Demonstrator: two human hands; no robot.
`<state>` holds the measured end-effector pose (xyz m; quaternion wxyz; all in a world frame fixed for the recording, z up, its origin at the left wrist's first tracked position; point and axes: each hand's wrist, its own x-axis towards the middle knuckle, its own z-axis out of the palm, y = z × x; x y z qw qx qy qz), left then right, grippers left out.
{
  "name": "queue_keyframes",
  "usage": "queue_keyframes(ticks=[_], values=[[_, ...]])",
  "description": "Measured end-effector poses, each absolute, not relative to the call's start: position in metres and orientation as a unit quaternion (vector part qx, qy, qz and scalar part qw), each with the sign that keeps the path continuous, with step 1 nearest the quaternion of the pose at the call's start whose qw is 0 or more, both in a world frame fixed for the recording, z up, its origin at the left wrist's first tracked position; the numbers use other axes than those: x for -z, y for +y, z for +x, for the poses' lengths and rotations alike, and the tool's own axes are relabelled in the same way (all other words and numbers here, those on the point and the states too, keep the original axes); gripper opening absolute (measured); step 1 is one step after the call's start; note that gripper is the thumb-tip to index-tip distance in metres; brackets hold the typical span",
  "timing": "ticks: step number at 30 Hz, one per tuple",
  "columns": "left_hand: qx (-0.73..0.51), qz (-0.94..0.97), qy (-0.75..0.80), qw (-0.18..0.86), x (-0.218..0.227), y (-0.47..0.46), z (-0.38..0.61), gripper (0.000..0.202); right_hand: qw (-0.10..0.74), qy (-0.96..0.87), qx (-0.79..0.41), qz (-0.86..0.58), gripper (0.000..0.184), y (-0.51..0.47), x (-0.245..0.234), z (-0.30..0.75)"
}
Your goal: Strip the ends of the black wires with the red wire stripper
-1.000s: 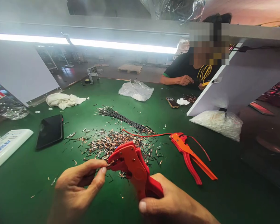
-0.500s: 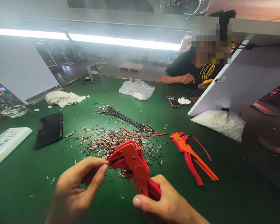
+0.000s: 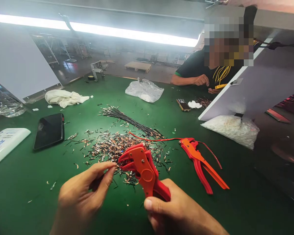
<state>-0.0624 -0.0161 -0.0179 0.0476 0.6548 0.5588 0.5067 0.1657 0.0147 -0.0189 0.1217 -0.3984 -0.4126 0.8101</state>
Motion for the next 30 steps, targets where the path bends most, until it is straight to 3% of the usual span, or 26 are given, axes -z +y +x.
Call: queue_keyframes(ticks=[10,21,30], values=[[-0.527,0.608,0.589,0.08,0.014,-0.018,-0.062,0.01,0.167,-0.321,-0.88,-0.308,0.036,0.012,0.032,0.163],[-0.538,0.628,0.557,0.076,0.011,-0.014,-0.064,0.014,0.156,-0.319,-0.891,-0.281,0.041,0.009,0.035,0.158],[-0.502,0.655,0.556,0.098,0.014,-0.016,-0.067,0.016,0.204,-0.278,-0.908,-0.239,0.029,0.004,0.049,0.16]])
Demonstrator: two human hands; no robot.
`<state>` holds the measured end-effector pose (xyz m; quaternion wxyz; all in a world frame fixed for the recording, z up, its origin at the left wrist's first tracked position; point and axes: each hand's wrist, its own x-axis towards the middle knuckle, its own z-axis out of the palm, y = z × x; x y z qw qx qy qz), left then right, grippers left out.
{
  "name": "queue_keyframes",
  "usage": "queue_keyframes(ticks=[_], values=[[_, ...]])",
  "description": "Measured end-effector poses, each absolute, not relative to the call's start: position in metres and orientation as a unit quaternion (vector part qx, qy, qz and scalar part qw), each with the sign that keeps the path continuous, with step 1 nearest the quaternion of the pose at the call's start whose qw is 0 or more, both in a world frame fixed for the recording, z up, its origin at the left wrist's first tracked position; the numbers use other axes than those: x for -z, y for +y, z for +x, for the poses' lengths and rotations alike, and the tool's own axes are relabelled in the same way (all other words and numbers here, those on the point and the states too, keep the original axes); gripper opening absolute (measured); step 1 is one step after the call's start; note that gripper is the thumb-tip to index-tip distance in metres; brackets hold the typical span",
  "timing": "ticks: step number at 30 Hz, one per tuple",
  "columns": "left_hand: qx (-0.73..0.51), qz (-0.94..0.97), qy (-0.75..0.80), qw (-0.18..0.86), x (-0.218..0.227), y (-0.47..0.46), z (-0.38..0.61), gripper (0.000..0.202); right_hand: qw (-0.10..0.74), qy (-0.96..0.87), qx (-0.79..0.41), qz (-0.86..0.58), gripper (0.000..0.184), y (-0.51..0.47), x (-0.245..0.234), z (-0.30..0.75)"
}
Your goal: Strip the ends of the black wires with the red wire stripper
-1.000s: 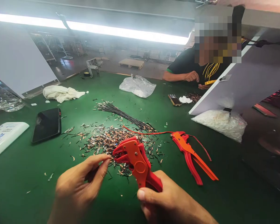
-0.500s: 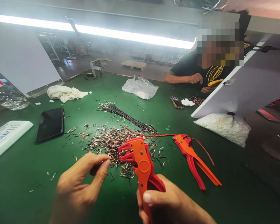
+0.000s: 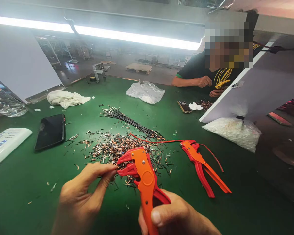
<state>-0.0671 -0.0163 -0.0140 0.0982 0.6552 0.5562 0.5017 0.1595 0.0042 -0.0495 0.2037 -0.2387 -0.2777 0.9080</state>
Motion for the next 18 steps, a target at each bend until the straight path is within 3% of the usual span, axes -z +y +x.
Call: queue_keyframes(ticks=[7,18], values=[[-0.484,0.666,0.559,0.094,0.015,-0.017,-0.071,0.016,0.176,-0.325,-0.894,-0.251,0.036,0.007,0.046,0.16],[-0.502,0.658,0.55,0.112,0.018,-0.016,-0.064,0.019,0.202,-0.374,-0.844,-0.328,0.048,0.001,0.044,0.158]])
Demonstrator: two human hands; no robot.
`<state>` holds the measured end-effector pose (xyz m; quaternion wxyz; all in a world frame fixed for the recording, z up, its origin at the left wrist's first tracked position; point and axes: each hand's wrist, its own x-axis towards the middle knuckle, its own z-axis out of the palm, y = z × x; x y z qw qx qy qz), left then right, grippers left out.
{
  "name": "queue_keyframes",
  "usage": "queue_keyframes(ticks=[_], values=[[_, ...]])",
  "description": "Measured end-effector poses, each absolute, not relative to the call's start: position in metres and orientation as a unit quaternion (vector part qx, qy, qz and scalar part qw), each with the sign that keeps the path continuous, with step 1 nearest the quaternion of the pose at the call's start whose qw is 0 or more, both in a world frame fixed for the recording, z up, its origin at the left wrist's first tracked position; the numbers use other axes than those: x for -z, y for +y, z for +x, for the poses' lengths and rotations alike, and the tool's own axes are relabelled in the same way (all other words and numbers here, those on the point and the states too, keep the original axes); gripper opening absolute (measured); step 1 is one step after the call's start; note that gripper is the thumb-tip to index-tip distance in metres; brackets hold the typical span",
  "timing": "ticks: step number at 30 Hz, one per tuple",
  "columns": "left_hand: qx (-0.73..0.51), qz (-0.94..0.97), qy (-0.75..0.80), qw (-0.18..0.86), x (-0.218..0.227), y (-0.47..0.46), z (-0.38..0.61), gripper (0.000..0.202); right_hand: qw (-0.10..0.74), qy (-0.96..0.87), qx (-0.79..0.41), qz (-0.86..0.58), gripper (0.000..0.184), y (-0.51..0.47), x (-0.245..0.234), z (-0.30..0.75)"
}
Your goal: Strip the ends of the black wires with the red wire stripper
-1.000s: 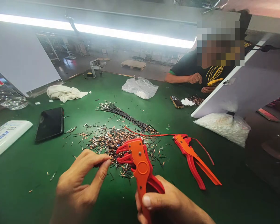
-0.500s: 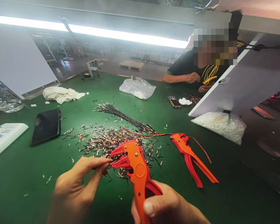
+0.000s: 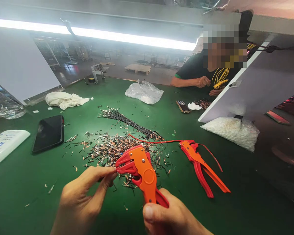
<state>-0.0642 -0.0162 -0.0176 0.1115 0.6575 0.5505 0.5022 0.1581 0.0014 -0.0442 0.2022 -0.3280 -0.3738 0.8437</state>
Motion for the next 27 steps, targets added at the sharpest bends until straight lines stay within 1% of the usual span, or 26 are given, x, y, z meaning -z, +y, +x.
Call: queue_keyframes(ticks=[4,8,12,17,21,24,27], values=[[-0.505,0.649,0.553,0.135,0.015,-0.016,-0.061,0.017,0.187,-0.414,-0.835,-0.31,0.053,0.002,0.045,0.158],[-0.537,0.586,0.6,0.093,0.016,-0.018,-0.059,0.012,0.162,-0.383,-0.869,-0.266,0.053,0.008,0.027,0.161],[-0.54,0.584,0.602,0.072,0.015,-0.02,-0.064,0.011,0.145,-0.473,-0.824,-0.278,0.048,0.016,0.011,0.168],[-0.526,0.614,0.581,0.092,0.01,-0.022,-0.065,0.012,0.107,-0.537,-0.776,-0.314,0.049,0.02,0.007,0.173],[-0.501,0.62,0.597,0.088,0.009,-0.024,-0.065,0.012,0.08,-0.512,-0.787,-0.336,0.046,0.019,-0.003,0.166],[-0.487,0.639,0.59,0.078,0.01,-0.024,-0.068,0.011,0.09,-0.479,-0.822,-0.295,0.044,0.017,-0.011,0.159],[-0.482,0.649,0.585,0.066,0.01,-0.022,-0.07,0.012,0.103,-0.468,-0.832,-0.279,0.042,0.017,-0.01,0.158]])
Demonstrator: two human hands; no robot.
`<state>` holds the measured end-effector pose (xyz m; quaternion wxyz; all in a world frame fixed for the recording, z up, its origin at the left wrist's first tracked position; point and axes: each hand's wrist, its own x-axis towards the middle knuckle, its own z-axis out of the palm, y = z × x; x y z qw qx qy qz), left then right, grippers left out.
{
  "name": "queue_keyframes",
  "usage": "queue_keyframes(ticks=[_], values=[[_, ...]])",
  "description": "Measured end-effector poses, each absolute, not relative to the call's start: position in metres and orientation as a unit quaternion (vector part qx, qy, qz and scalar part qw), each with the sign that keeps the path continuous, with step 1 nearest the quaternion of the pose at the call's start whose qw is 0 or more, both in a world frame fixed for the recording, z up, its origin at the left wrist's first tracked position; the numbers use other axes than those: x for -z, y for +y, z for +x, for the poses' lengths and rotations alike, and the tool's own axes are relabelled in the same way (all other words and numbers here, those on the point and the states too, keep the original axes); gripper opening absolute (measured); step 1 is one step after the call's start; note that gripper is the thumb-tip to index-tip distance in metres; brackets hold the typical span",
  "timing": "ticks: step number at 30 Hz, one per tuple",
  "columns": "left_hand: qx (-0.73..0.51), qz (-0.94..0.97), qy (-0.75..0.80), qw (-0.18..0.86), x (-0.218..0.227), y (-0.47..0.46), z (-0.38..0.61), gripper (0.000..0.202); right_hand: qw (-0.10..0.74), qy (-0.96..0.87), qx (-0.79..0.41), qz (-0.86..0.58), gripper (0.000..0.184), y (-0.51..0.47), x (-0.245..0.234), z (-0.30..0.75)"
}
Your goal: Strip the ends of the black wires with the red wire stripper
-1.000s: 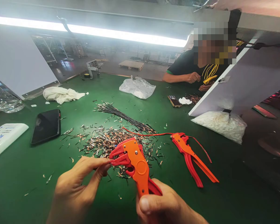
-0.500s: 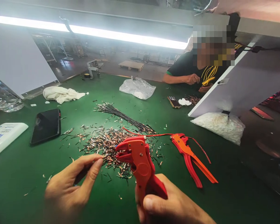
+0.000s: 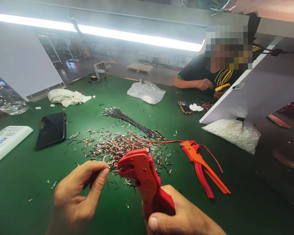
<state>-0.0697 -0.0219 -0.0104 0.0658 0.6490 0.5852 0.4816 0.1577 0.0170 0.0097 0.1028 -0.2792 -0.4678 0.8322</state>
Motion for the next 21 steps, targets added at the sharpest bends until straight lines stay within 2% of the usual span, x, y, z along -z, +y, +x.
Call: queue_keyframes(ticks=[11,17,21], values=[[-0.478,0.647,0.594,0.001,0.006,-0.02,-0.066,0.016,0.093,-0.512,-0.802,-0.294,0.045,0.02,0.008,0.169],[-0.474,0.657,0.585,-0.02,0.007,-0.019,-0.062,0.015,0.096,-0.51,-0.814,-0.259,0.038,0.023,0.01,0.165],[-0.47,0.667,0.578,-0.017,0.007,-0.02,-0.063,0.015,0.105,-0.507,-0.821,-0.242,0.043,0.021,0.013,0.164]])
